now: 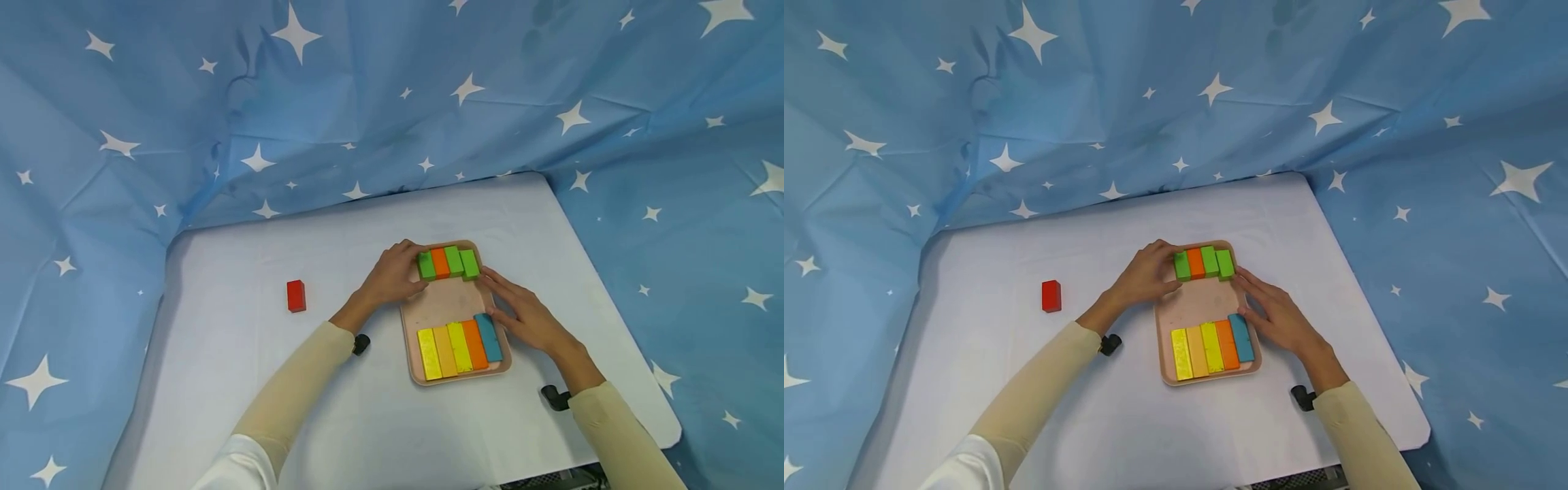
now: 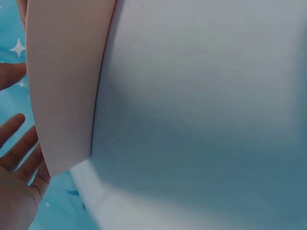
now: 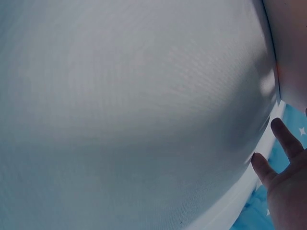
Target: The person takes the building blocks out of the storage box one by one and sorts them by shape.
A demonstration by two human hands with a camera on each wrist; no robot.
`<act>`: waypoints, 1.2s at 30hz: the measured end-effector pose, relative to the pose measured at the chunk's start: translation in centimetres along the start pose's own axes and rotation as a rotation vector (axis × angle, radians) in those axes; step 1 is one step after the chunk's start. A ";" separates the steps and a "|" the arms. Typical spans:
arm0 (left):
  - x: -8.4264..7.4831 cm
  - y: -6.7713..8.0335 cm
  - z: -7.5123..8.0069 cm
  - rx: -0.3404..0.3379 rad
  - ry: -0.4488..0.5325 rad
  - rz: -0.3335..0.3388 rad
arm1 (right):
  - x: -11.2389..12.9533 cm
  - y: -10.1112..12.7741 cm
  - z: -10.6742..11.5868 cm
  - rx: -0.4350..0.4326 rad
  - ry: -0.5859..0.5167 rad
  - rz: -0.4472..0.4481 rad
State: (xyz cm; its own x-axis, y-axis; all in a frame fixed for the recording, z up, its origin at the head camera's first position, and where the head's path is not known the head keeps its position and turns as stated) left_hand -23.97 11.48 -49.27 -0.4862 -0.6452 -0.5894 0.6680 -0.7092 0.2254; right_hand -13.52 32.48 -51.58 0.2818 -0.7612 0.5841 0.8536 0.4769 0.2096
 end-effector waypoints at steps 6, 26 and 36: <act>-0.2 -0.5 -0.4 0.023 0.010 0.059 | 0.0 -0.1 0.1 -0.009 -0.004 -0.001; -0.5 -1.1 -0.9 0.026 -0.006 0.048 | 0.2 0.0 0.3 -0.017 0.007 0.031; -0.2 -1.2 -1.3 0.007 0.010 0.055 | 0.1 0.1 0.1 -0.017 0.006 0.022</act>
Point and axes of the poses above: each hand's wrist, its own y-axis away from the middle knuckle, its own z-axis out of the back of the hand, x = y × z, the point moved 10 cm from there along -y, towards the middle knuckle, and after that the axes turned 15 degrees about x, right-handed, at the moved point
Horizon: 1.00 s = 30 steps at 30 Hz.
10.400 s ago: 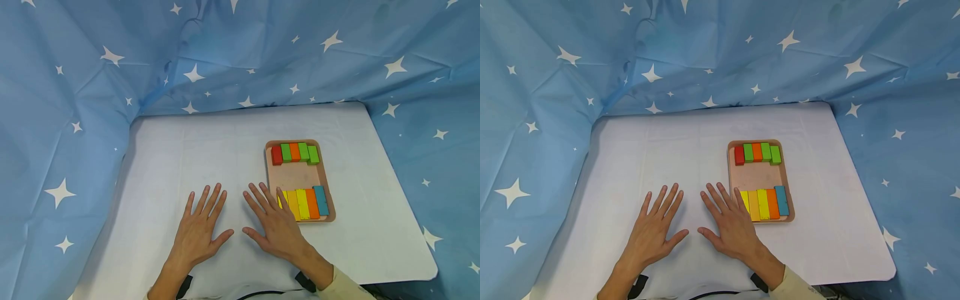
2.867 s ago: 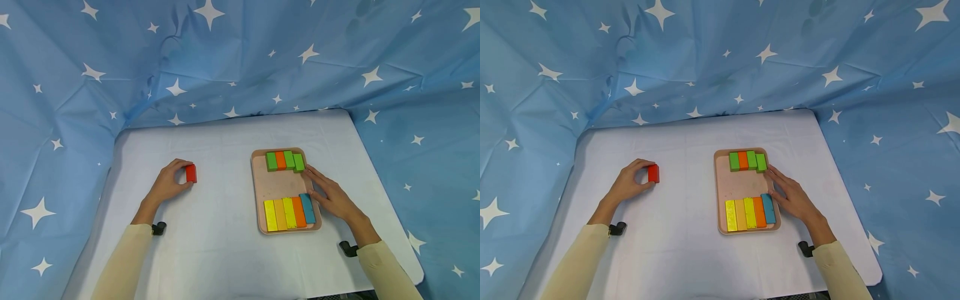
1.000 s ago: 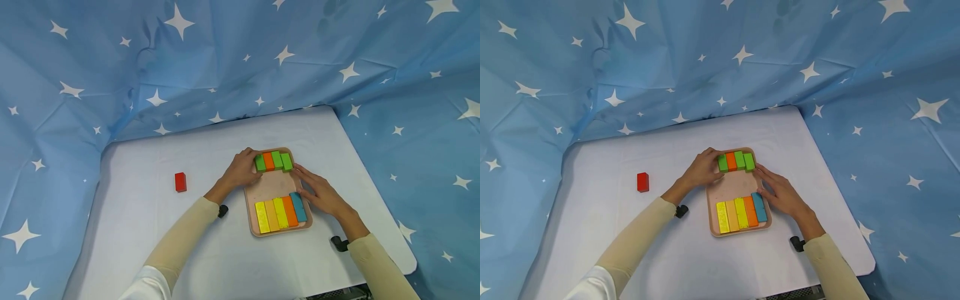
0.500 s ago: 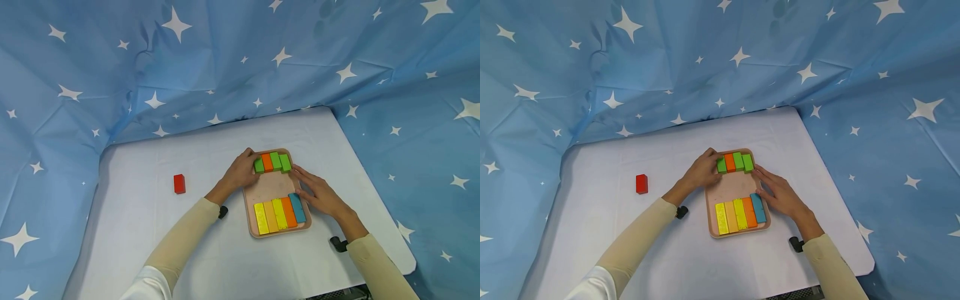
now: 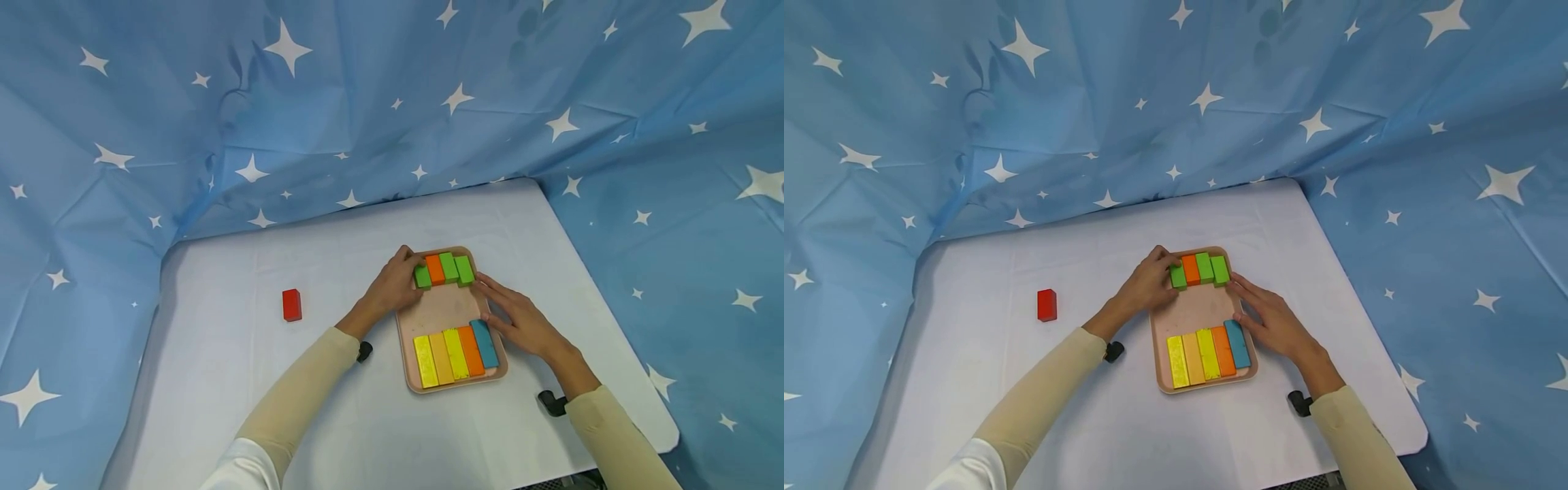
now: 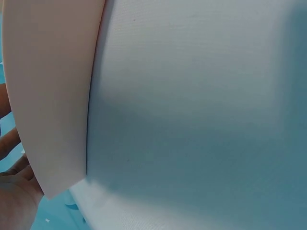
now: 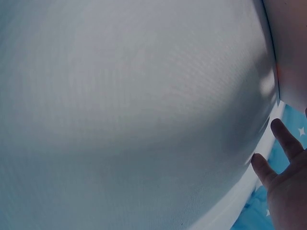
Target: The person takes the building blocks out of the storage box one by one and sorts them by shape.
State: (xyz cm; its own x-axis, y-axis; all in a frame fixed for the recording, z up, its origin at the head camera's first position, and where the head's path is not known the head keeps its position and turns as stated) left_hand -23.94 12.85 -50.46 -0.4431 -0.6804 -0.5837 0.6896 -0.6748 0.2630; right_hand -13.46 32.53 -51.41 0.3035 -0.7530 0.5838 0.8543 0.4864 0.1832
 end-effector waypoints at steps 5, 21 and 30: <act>-0.2 0.1 0.1 -0.020 -0.003 -0.010 | -0.1 0.0 -0.1 0.008 -0.004 -0.016; -0.3 1.1 1.5 -0.076 0.153 -0.050 | 0.2 0.0 0.0 0.005 -0.003 -0.013; 0.1 3.1 3.9 -0.119 0.222 -0.058 | 0.3 0.0 0.0 0.003 0.001 -0.019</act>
Point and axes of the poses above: each hand's wrist, its own y-axis away from the middle knuckle, its own z-axis out of the back of the hand, x = y × z, the point moved 10 cm from there along -y, towards the middle knuckle, and after that the axes turned 15 degrees about x, right-handed, at the moved point
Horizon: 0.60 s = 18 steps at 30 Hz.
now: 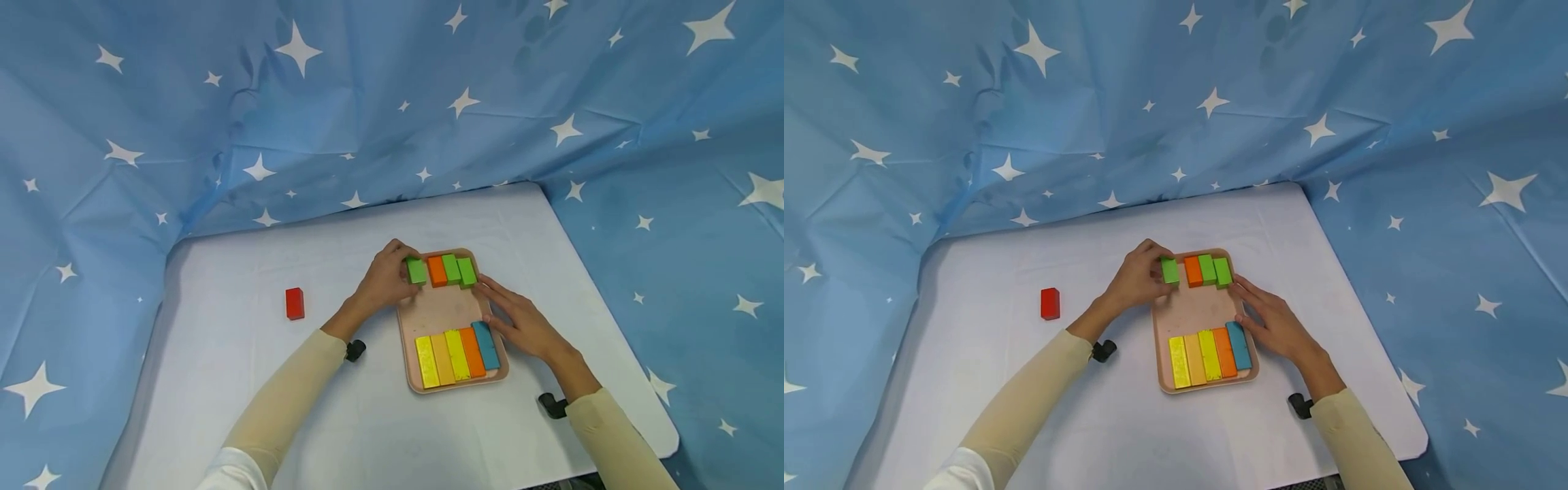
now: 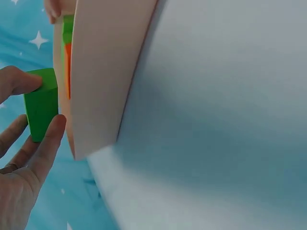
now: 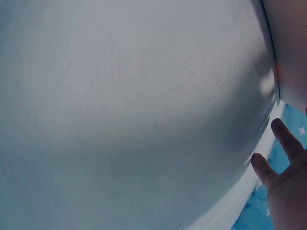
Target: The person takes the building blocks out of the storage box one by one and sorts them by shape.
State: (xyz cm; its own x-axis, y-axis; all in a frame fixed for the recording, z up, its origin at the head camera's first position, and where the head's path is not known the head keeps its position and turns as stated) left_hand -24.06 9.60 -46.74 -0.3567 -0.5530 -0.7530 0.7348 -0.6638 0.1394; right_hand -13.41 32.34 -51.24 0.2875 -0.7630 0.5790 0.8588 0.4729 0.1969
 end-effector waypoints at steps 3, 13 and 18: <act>0.6 1.0 1.0 -0.017 0.022 -0.006 | 0.1 -0.1 0.0 0.009 -0.003 -0.003; 4.8 6.0 4.0 -0.032 0.057 0.080 | 0.1 -0.3 -0.3 0.023 0.001 -0.022; 7.6 8.8 5.2 -0.045 0.030 0.117 | 0.1 -0.3 -0.4 0.024 0.017 -0.027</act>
Point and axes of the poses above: each hand's wrist, its own y-axis away from the middle knuckle, its own z-axis out of the back of the hand, x = y × z, the point moved 10 cm from there along -y, towards the middle knuckle, and after that the axes turned 15 degrees about x, right-handed, at the moved point
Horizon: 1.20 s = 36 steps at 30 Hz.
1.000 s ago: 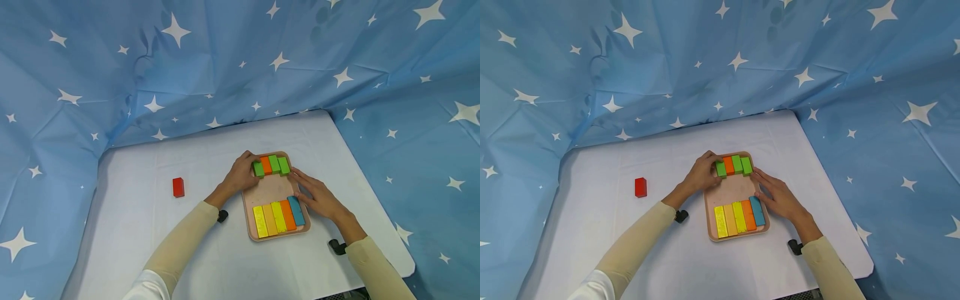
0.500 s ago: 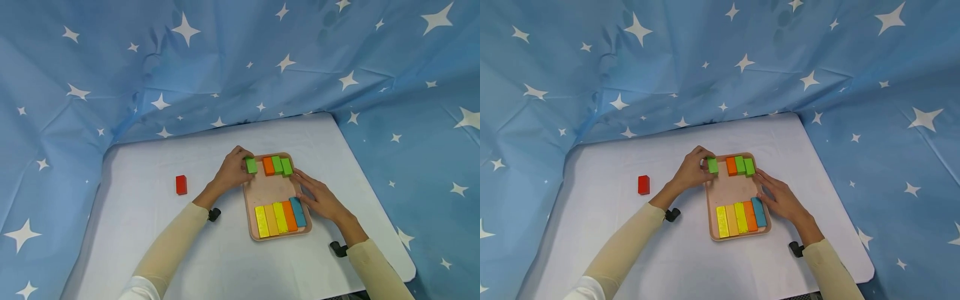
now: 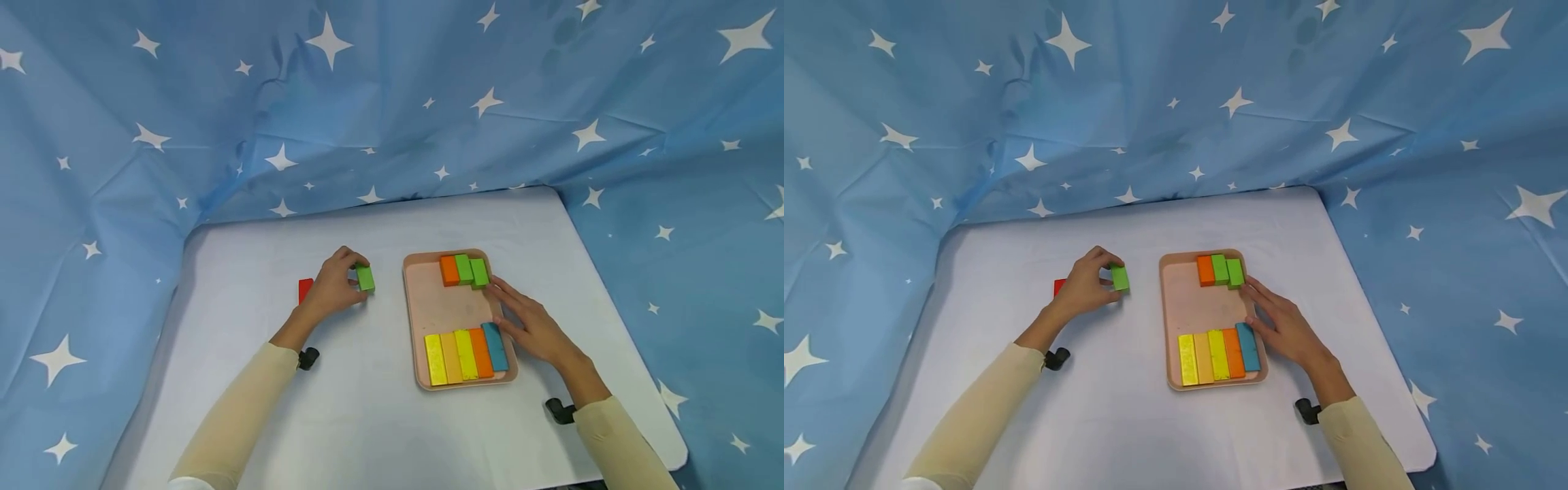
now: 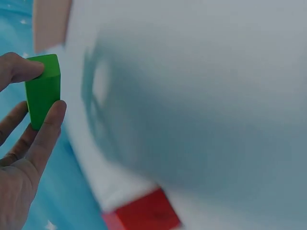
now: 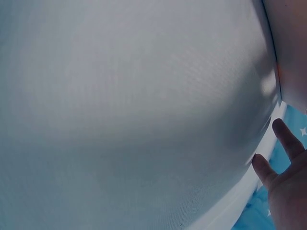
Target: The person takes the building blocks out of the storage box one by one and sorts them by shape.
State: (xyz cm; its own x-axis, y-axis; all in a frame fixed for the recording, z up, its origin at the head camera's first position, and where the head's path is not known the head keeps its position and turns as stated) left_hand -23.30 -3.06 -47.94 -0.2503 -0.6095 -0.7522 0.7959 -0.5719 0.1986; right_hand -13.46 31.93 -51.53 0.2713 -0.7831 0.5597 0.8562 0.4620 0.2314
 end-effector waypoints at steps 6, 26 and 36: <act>2.7 1.6 0.7 0.010 -0.045 0.041 | 0.0 0.1 0.0 -0.004 0.001 0.005; 3.5 2.5 0.9 0.083 -0.192 0.056 | -0.2 0.1 -0.1 0.013 -0.027 -0.003; 3.7 2.7 0.9 0.090 -0.171 0.061 | -0.3 0.0 -0.2 0.011 -0.029 0.002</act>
State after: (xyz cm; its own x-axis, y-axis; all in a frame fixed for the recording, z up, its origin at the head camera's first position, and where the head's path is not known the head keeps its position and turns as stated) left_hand -22.58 -7.40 -49.61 -0.2990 -0.7248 -0.6207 0.7622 -0.5728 0.3016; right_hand -13.45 32.11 -51.84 0.2603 -0.7696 0.5831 0.8506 0.4685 0.2387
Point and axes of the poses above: each hand's wrist, its own y-axis away from the middle knuckle, its own z-axis out of the back of the hand, x = y × z, the point moved 10 cm from there along -y, towards the middle knuckle, and after that the axes turned 15 degrees about x, right-handed, at the moved point
